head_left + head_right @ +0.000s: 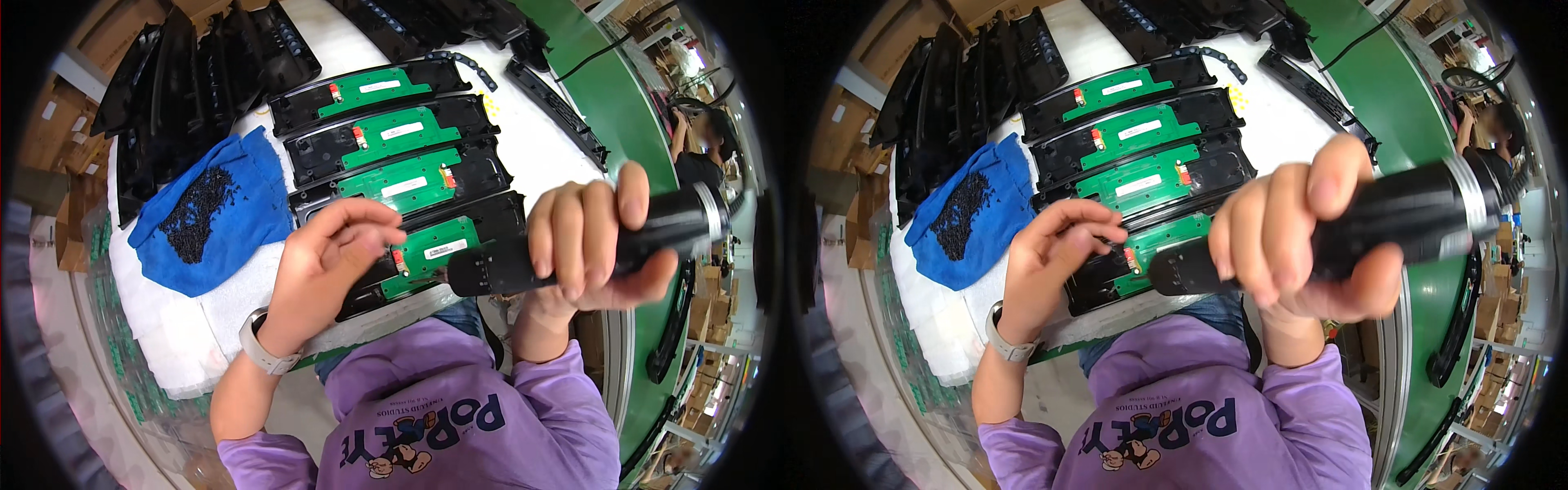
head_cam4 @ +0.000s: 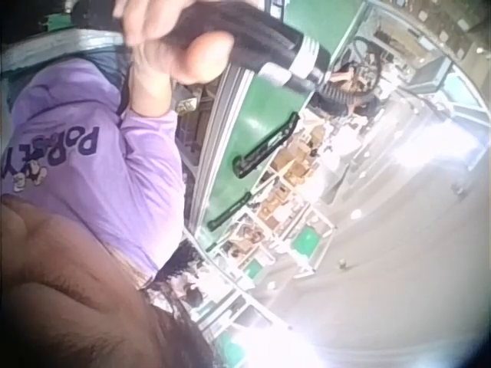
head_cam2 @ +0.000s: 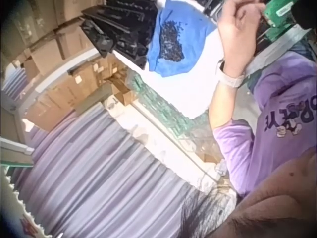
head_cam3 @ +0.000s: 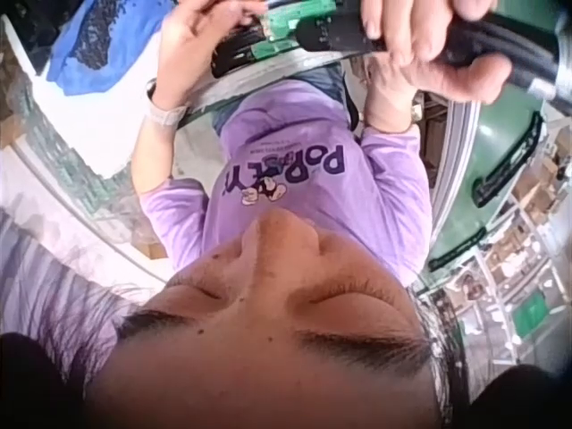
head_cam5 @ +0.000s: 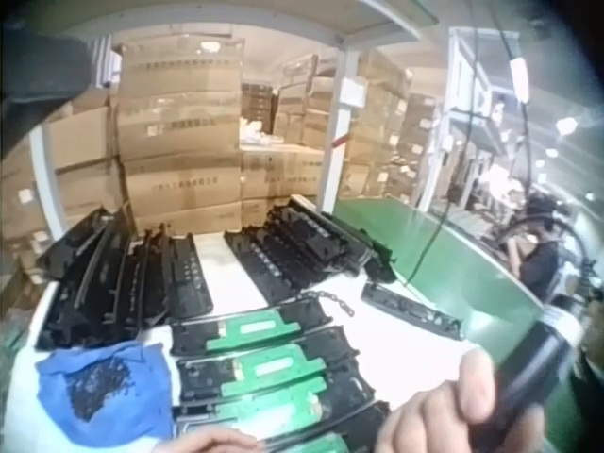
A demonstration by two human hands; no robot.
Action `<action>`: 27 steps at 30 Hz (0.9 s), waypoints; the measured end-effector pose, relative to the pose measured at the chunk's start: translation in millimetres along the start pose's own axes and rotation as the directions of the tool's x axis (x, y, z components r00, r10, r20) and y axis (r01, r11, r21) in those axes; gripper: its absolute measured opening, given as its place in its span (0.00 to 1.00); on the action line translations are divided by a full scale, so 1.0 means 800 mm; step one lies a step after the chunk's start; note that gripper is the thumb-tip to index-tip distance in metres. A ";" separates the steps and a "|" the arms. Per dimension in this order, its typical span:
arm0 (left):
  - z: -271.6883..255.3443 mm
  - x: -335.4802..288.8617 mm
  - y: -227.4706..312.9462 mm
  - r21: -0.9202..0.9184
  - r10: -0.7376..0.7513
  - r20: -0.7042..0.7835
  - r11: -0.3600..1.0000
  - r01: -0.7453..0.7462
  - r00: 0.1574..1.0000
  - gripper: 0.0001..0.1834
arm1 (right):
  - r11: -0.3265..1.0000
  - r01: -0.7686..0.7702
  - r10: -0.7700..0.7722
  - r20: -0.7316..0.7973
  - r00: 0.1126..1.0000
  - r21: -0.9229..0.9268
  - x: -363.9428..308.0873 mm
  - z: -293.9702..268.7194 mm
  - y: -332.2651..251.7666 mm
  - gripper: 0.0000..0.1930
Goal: Assembling electronic cartridges by inserting circuit boards into housings and securing them with an electric screwdriver.
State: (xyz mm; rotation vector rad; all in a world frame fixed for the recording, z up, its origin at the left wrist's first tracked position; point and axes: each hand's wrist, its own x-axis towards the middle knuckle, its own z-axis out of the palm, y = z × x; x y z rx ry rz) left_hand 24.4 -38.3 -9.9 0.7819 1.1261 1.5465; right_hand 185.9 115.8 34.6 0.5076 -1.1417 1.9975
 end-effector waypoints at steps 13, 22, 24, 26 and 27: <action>0.002 0.002 -0.013 0.001 0.045 -0.056 0.999 -0.045 0.997 0.09 | 0.959 -0.153 0.236 0.369 0.899 -0.241 -0.008 0.011 -0.003 0.23; 0.006 0.000 -0.022 0.143 0.103 -0.055 0.985 -0.094 0.993 0.08 | 0.945 -0.161 0.245 0.290 0.925 -0.285 -0.009 0.029 0.005 0.15; 0.007 0.000 -0.025 0.163 0.147 -0.064 0.977 -0.135 0.987 0.08 | 0.939 -0.146 0.243 0.300 0.922 -0.310 -0.010 0.032 0.009 0.15; 0.008 0.001 -0.027 0.140 0.175 -0.134 0.978 -0.157 0.975 0.09 | 0.941 -0.135 0.233 0.306 0.923 -0.310 -0.012 0.032 0.013 0.14; 0.008 0.002 -0.027 0.139 0.178 -0.136 0.977 -0.159 0.975 0.09 | 0.941 -0.135 0.234 0.309 0.922 -0.310 -0.012 0.032 0.013 0.14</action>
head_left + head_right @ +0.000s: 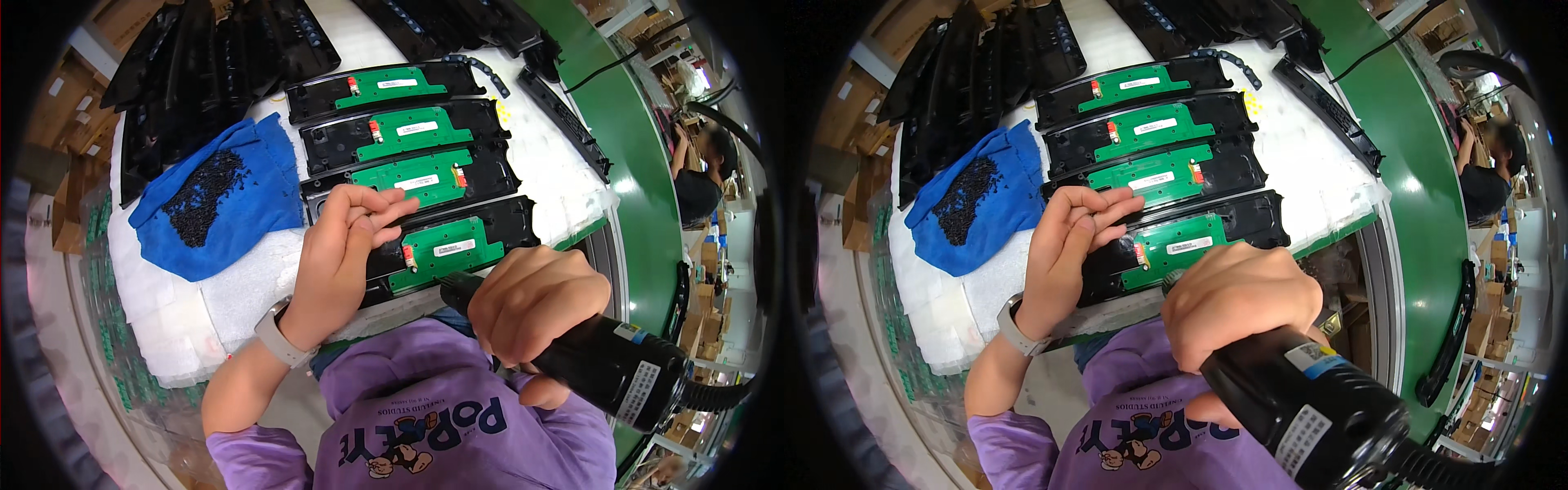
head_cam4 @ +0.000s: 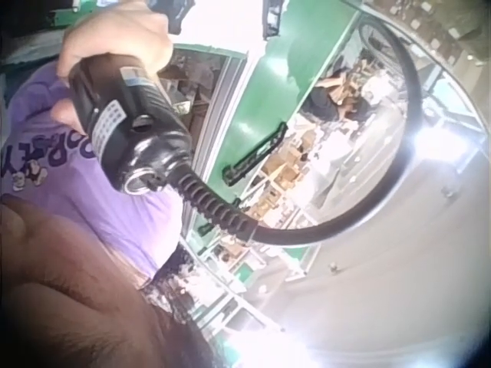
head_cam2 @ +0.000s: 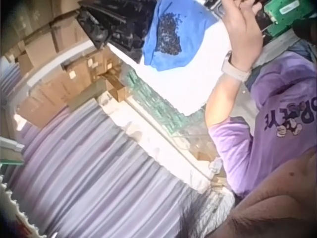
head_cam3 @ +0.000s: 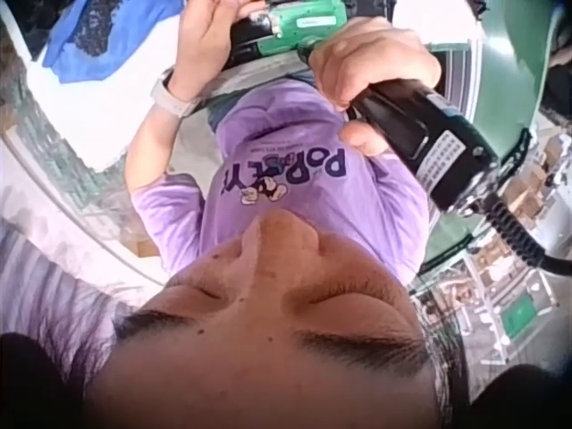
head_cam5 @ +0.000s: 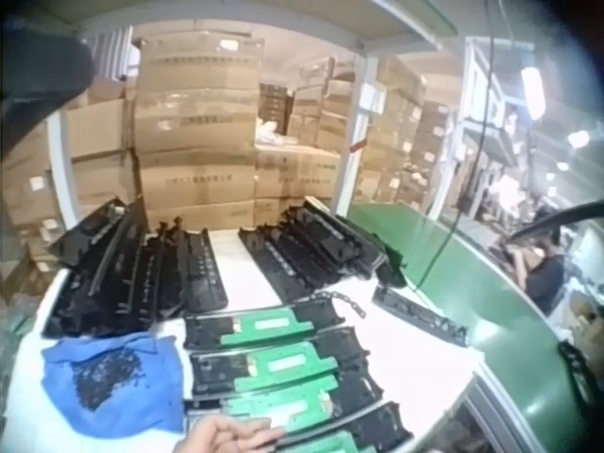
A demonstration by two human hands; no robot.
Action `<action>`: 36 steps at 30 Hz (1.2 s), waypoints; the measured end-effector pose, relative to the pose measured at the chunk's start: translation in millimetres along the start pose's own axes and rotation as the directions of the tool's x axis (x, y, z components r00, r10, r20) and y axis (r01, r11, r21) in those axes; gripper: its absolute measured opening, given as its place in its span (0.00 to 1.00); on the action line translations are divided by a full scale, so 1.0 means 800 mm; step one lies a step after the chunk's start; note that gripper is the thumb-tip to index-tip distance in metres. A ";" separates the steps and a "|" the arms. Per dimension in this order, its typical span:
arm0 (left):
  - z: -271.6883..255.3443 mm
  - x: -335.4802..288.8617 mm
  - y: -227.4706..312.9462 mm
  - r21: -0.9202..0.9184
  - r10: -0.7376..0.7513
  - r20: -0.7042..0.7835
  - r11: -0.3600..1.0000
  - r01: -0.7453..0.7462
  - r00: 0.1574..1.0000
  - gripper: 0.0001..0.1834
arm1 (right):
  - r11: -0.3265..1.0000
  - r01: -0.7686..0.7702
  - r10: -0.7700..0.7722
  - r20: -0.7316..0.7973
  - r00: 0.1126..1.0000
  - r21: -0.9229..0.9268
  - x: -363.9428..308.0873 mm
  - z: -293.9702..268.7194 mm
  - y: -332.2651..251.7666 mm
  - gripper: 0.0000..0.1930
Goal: Assembling electronic cartridges by inserting circuit boards into housings and securing them with an electric screwdriver.
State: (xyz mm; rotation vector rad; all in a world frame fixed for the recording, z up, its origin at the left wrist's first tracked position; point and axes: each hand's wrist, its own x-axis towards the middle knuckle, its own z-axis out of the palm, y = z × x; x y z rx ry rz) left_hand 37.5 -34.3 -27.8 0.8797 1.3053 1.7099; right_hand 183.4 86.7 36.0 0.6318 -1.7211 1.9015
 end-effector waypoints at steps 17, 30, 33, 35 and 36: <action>-0.010 -0.002 0.019 -0.178 -0.244 0.067 0.951 0.252 0.967 0.09 | 0.963 0.239 -0.190 -0.315 0.930 0.125 0.032 -0.030 -0.005 0.15; -0.020 0.003 0.018 -0.488 -0.269 0.258 0.793 0.365 0.928 0.16 | 0.976 0.217 -0.201 -0.448 0.871 -0.016 0.044 -0.009 0.029 0.18; -0.017 0.002 0.021 -0.460 -0.272 0.233 0.815 0.352 0.934 0.17 | 0.975 0.222 -0.190 -0.428 0.884 0.026 0.043 -0.010 0.032 0.18; -0.015 0.003 0.027 -0.424 -0.305 0.236 0.822 0.380 0.923 0.16 | 0.971 0.238 -0.202 -0.432 0.879 0.032 0.042 -0.014 0.028 0.18; -0.015 0.003 0.028 -0.387 -0.337 0.238 0.827 0.407 0.911 0.15 | 0.966 0.254 -0.212 -0.436 0.874 0.039 0.041 -0.016 0.026 0.17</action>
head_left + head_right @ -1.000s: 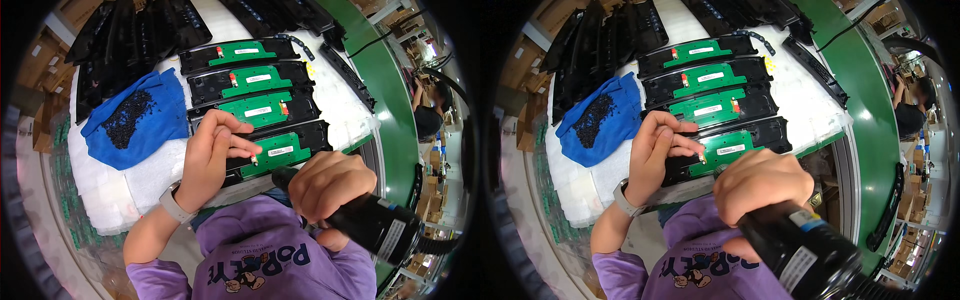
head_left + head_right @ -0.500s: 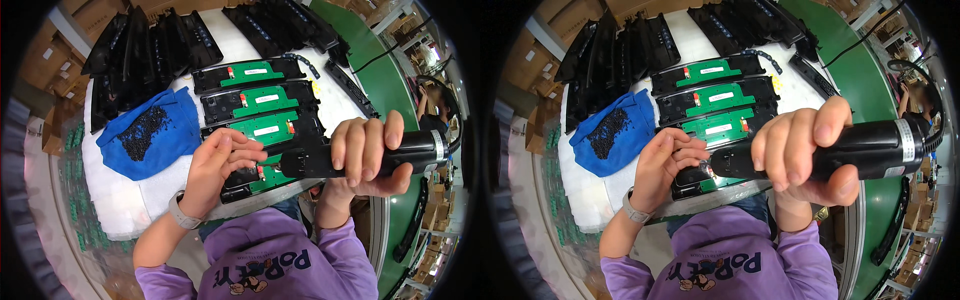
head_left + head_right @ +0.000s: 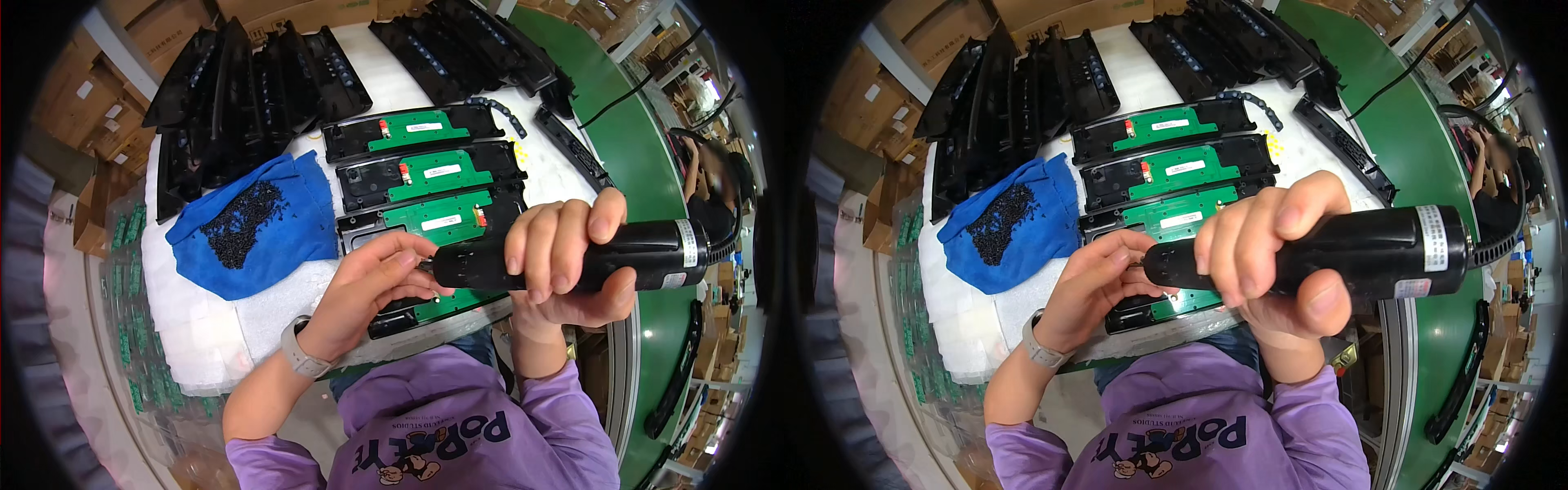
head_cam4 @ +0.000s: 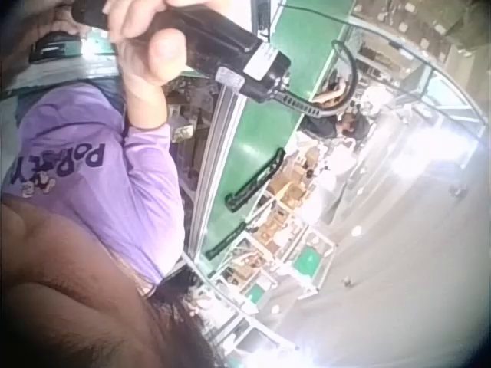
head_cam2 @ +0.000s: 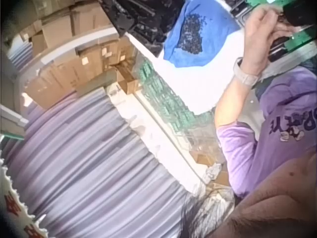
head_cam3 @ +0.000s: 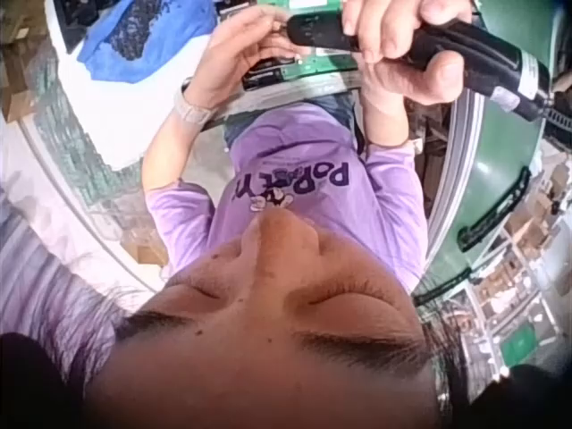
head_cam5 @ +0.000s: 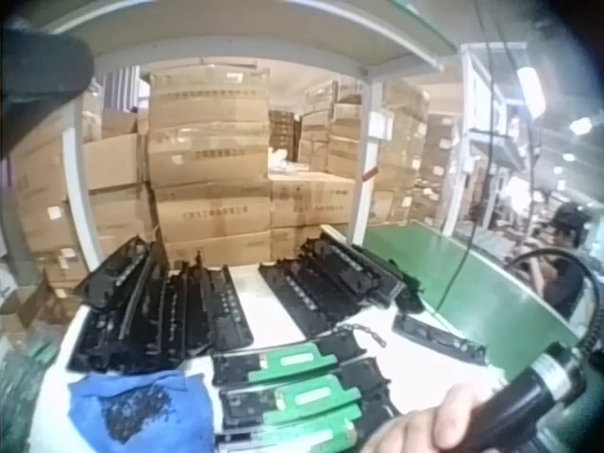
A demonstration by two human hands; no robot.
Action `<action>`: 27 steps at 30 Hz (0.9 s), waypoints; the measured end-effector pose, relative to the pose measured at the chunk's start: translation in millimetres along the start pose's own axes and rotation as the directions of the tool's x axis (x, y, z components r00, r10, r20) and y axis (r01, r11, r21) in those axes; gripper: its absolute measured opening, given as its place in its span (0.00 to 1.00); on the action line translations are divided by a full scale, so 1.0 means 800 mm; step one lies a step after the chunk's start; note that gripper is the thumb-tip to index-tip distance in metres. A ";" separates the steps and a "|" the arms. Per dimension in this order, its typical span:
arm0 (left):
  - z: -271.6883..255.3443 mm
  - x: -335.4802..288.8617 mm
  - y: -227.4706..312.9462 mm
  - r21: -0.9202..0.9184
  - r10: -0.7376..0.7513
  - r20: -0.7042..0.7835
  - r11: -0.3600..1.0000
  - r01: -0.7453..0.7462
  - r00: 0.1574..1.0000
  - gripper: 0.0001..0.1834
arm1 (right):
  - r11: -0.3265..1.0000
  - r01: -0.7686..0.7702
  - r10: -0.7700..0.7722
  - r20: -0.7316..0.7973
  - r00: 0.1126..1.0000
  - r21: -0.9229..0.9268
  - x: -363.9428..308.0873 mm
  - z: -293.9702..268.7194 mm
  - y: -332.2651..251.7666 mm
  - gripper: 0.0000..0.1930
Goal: Assembling electronic cartridges by inserting circuit boards into housings and securing them with an electric screwdriver.
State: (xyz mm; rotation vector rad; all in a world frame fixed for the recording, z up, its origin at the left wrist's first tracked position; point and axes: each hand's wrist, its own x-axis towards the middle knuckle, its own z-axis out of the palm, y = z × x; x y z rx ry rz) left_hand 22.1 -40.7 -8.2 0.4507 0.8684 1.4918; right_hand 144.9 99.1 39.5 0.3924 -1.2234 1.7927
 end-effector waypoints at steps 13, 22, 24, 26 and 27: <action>0.000 -0.001 -0.005 0.201 0.092 -0.080 0.977 -0.075 0.993 0.08 | 0.994 0.065 -0.061 -0.037 0.997 0.091 0.005 -0.014 -0.030 0.16; 0.001 -0.003 -0.002 0.216 0.162 -0.117 0.967 -0.134 0.980 0.08 | 0.988 0.060 -0.069 0.062 0.996 0.139 0.004 -0.022 -0.031 0.20; 0.002 -0.003 0.000 0.196 0.142 -0.078 0.973 -0.125 0.987 0.09 | 0.988 0.058 -0.065 0.051 0.997 0.140 0.004 -0.021 -0.033 0.20; 0.001 -0.005 0.002 0.193 0.121 -0.065 0.975 -0.107 0.990 0.10 | 0.988 0.042 -0.052 0.058 0.997 0.150 0.004 -0.021 -0.029 0.20; 0.001 -0.005 0.003 0.191 0.100 -0.049 0.978 -0.089 0.994 0.10 | 0.987 0.029 -0.039 0.065 0.997 0.157 0.004 -0.021 -0.027 0.20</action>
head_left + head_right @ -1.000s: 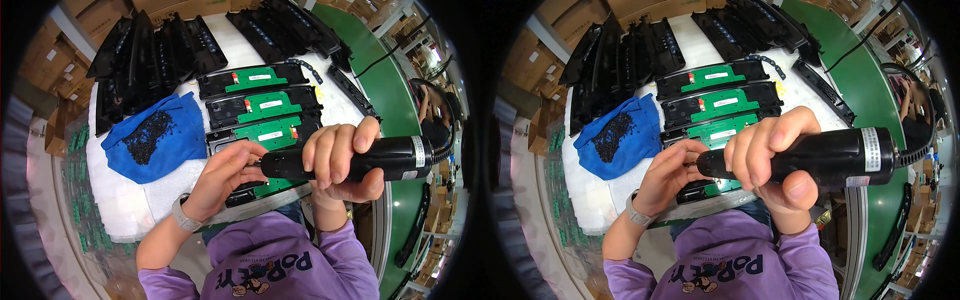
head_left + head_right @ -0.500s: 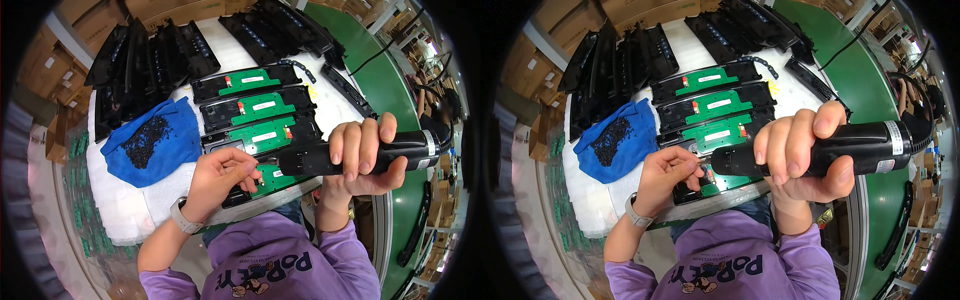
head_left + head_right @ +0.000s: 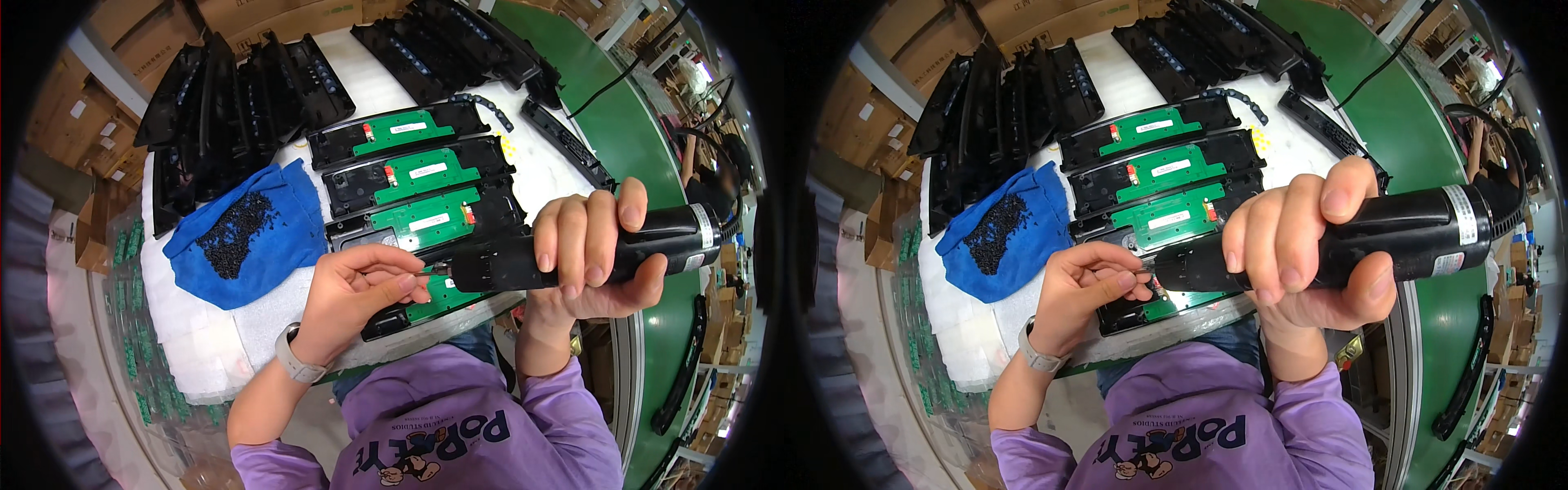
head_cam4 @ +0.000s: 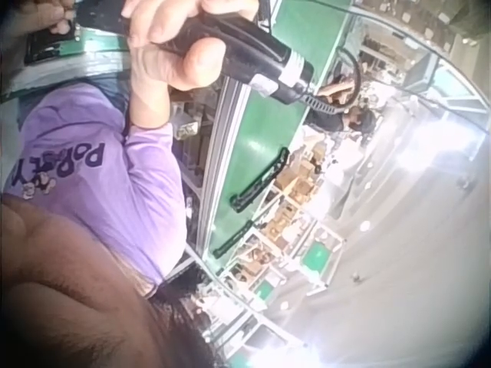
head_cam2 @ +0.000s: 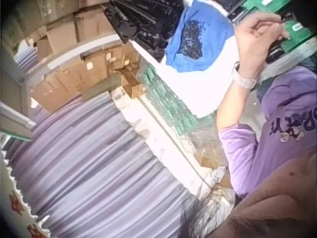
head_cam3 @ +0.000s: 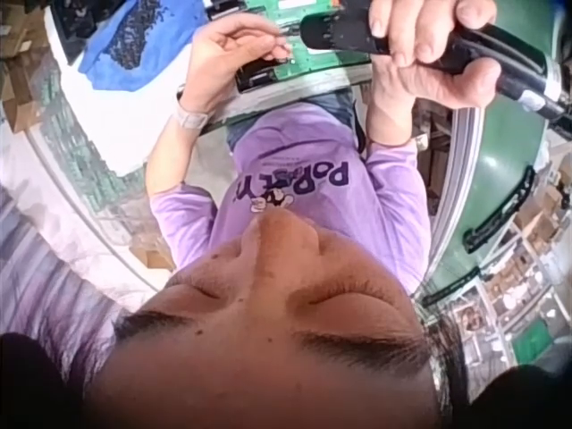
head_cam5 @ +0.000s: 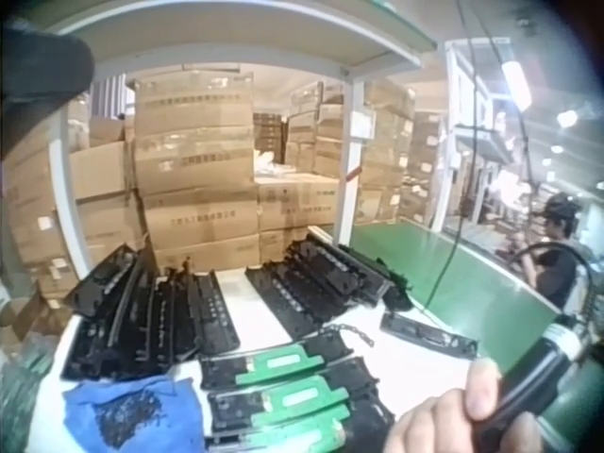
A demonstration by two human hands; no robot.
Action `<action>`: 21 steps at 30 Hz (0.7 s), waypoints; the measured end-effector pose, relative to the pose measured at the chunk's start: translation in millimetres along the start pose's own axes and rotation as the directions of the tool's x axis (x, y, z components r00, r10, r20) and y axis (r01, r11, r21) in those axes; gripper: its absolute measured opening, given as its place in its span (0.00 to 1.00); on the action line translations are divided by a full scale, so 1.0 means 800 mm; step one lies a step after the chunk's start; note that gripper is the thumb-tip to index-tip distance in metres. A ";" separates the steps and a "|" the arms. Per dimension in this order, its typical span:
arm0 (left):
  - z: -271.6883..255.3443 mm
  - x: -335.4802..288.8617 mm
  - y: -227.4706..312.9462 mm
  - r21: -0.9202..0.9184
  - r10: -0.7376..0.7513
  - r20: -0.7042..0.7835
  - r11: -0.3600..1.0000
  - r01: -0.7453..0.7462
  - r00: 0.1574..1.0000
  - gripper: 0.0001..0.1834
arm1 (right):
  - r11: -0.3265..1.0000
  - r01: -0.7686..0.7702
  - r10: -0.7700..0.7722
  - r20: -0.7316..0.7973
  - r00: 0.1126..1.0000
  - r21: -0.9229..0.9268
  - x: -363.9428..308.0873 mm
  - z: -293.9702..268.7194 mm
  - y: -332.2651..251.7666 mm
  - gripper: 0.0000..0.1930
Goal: Assembling electronic cartridges by inserting circuit boards into housings and securing them with an electric screwdriver.
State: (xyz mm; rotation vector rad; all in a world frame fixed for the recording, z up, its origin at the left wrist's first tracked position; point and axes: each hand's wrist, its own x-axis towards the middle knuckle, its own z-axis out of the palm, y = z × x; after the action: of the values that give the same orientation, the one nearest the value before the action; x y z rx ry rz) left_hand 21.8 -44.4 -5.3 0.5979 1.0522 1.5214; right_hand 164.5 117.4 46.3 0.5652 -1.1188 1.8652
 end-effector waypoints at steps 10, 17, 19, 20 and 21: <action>0.005 0.001 -0.008 0.075 0.018 0.001 0.997 -0.018 1.000 0.09 | 0.995 -0.099 0.098 -0.079 0.992 -0.012 -0.002 0.003 -0.002 0.21; 0.003 -0.002 0.001 0.074 -0.064 0.056 0.995 0.060 0.996 0.08 | 0.998 -0.062 0.065 -0.107 0.992 0.031 -0.008 0.001 -0.002 0.20; 0.004 -0.001 0.002 0.066 -0.069 0.067 0.996 0.065 0.995 0.08 | 0.997 -0.053 0.057 -0.073 0.996 0.049 -0.009 -0.001 -0.002 0.21; 0.005 0.000 0.004 0.073 -0.078 0.062 0.995 0.073 0.995 0.07 | 0.997 -0.055 0.058 -0.078 0.995 0.047 -0.010 -0.002 -0.003 0.21; 0.005 0.001 0.004 0.080 -0.087 0.058 0.993 0.082 0.995 0.07 | 0.996 -0.064 0.068 -0.064 0.996 0.066 -0.010 -0.003 -0.003 0.20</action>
State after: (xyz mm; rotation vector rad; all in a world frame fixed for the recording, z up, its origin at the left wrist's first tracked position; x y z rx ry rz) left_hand 23.4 -42.4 -0.9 0.6420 1.0795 1.3854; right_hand 171.0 116.4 40.1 0.5038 -1.0485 1.9687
